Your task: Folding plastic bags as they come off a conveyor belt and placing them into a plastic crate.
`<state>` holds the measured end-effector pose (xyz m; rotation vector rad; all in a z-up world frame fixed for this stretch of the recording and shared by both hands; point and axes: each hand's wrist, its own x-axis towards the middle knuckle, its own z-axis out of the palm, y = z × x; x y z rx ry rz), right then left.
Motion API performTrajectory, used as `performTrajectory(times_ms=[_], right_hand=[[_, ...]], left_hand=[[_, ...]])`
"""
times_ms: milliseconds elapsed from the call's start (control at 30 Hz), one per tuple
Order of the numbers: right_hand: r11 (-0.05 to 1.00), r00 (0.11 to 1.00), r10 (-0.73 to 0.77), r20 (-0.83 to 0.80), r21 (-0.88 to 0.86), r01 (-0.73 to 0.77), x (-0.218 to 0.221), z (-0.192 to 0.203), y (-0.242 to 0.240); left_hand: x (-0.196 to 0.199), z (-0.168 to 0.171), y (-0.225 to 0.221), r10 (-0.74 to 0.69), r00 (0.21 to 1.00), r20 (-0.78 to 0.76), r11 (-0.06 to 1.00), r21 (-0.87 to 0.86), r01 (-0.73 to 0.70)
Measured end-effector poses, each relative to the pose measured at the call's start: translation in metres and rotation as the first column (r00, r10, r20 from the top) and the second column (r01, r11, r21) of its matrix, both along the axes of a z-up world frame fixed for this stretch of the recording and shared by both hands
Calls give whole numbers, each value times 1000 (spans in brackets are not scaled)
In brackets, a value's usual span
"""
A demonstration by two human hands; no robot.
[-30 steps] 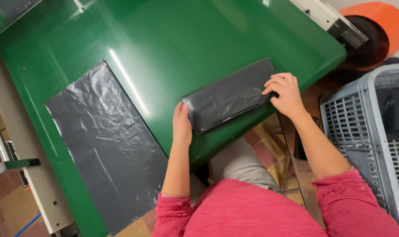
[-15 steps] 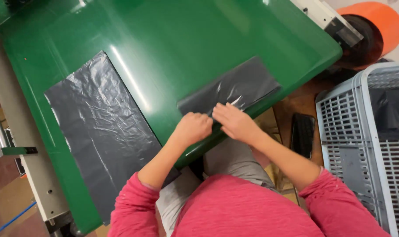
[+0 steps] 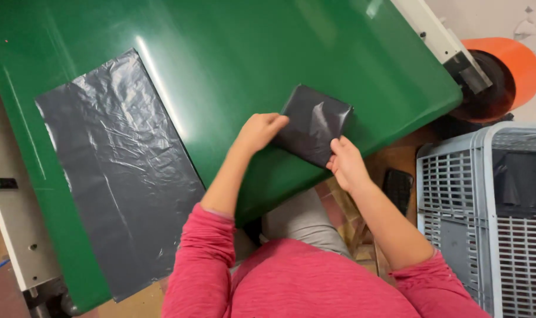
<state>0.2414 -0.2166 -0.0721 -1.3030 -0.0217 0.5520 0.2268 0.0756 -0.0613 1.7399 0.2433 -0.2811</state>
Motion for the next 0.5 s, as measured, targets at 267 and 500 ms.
performTrajectory(times_ms=[267,500], right_hand=[[860,903,-102,418,-420,291,-6,65,15],[704,162,651,741,-670,237,14,87,67]], left_hand=[[2,6,-59,101,921,376,569,738,-364],[-20,30,-76,170,881,442,434,769,-470]])
